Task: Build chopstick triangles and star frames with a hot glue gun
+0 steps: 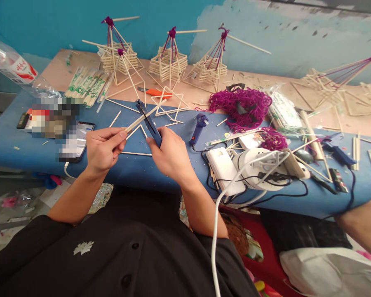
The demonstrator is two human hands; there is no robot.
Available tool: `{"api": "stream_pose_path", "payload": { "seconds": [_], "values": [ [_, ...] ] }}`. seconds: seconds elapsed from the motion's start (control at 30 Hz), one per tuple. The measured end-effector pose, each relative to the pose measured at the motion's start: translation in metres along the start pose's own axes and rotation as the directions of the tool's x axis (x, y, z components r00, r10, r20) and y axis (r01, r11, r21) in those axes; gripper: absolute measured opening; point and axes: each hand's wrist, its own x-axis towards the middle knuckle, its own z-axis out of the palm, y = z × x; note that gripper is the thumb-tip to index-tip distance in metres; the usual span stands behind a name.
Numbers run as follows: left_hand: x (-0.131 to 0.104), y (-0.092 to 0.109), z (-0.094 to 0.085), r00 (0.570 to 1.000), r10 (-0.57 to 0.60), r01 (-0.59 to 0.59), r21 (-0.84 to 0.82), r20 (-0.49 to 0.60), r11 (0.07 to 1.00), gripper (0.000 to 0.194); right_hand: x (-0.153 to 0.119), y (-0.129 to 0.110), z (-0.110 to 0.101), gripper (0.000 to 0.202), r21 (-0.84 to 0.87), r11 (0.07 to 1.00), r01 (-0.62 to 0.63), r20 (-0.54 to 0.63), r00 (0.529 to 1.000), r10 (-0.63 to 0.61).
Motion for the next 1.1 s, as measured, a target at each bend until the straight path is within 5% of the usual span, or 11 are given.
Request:
{"api": "stream_pose_path", "payload": {
  "seconds": [0.67, 1.1],
  "values": [
    [0.007, -0.003, -0.009, 0.994, 0.093, -0.095, 0.042, 0.05, 0.995, 0.027, -0.001, -0.002, -0.003, 0.021, -0.203, 0.979, 0.004, 0.008, 1.0, -0.002],
    [0.026, 0.0, -0.006, 0.961, 0.257, -0.269, 0.119, 0.107, 0.956, 0.011, 0.006, -0.002, -0.005, 0.022, -0.376, 0.926, -0.01, -0.084, 0.996, -0.023]
  ]
}}
